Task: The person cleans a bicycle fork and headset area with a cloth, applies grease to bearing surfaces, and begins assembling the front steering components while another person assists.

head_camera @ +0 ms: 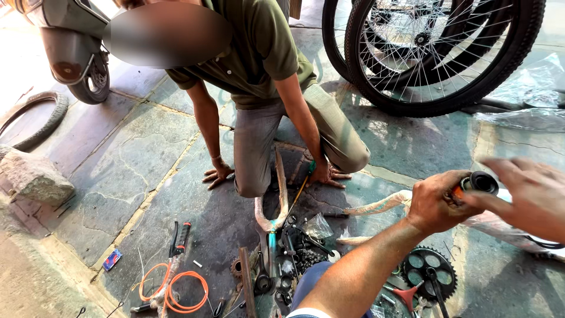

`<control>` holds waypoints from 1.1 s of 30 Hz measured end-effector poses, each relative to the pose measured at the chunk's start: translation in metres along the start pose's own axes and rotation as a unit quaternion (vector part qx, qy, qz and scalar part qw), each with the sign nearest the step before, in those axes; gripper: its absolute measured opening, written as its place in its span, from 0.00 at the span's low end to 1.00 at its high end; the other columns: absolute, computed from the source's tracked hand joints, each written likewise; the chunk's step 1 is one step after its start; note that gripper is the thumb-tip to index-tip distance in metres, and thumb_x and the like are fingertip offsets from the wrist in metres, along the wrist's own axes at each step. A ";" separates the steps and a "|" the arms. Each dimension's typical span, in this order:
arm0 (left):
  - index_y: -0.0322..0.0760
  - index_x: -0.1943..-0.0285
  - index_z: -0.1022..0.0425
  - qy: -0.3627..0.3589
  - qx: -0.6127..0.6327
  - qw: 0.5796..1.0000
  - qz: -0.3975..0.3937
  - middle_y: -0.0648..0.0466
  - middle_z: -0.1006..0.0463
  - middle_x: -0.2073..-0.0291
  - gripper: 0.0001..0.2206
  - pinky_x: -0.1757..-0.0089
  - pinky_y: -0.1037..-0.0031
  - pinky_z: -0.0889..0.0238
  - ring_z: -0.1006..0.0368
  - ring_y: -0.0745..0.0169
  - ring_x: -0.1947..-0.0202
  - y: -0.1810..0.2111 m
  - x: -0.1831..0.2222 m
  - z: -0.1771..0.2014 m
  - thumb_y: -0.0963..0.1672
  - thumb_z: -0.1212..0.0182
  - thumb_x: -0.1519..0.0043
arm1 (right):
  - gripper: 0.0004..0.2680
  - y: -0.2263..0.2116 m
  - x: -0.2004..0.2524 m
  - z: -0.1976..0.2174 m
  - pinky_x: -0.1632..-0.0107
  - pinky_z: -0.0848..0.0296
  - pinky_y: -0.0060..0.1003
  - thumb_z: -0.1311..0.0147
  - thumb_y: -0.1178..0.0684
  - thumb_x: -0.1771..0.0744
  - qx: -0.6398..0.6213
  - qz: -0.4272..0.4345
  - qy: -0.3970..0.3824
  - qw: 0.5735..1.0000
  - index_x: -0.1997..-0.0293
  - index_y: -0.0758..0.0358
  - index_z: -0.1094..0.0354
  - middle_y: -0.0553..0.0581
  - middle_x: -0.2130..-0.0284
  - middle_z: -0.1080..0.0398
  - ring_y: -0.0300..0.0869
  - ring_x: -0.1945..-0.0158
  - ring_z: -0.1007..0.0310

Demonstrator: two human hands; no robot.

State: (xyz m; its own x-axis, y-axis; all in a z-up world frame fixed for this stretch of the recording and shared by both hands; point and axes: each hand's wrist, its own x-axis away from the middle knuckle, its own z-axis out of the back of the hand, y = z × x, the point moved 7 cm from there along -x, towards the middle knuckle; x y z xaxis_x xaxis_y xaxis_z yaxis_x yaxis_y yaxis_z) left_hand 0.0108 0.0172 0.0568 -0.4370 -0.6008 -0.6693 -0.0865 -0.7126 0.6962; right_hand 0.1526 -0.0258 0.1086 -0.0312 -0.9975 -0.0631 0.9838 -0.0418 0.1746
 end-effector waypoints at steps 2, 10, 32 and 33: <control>0.39 0.42 0.25 0.005 0.010 1.000 0.008 0.50 0.18 0.54 0.25 0.52 0.71 0.24 0.18 0.56 0.55 0.000 0.001 0.001 0.55 0.30 0.41 | 0.30 0.003 -0.001 -0.007 0.60 0.22 0.43 0.60 0.23 0.35 -0.019 0.016 -0.002 1.000 0.42 0.58 0.28 0.53 0.72 0.25 0.41 0.70 0.23; 0.38 0.41 0.25 -0.004 0.000 1.000 0.008 0.50 0.18 0.55 0.26 0.53 0.71 0.24 0.18 0.57 0.55 -0.003 0.002 -0.002 0.56 0.30 0.41 | 0.31 -0.005 0.007 0.011 0.59 0.26 0.47 0.61 0.24 0.36 -0.100 0.101 0.135 0.981 0.41 0.61 0.27 0.52 0.71 0.25 0.45 0.68 0.22; 0.38 0.45 0.22 0.023 0.079 0.996 0.013 0.47 0.18 0.56 0.19 0.50 0.63 0.25 0.19 0.49 0.55 0.010 -0.009 0.010 0.48 0.29 0.42 | 0.26 -0.014 0.020 0.046 0.38 0.29 0.49 0.60 0.24 0.31 -0.075 -0.275 -0.185 0.940 0.38 0.50 0.29 0.63 0.43 0.25 0.54 0.38 0.27; 0.37 0.46 0.22 0.024 0.074 0.997 0.009 0.46 0.18 0.57 0.20 0.52 0.63 0.26 0.19 0.48 0.55 0.011 -0.014 0.013 0.48 0.27 0.44 | 0.24 -0.004 0.017 0.044 0.34 0.34 0.53 0.59 0.26 0.31 -0.141 -0.271 -0.138 0.942 0.34 0.48 0.32 0.64 0.39 0.29 0.57 0.35 0.32</control>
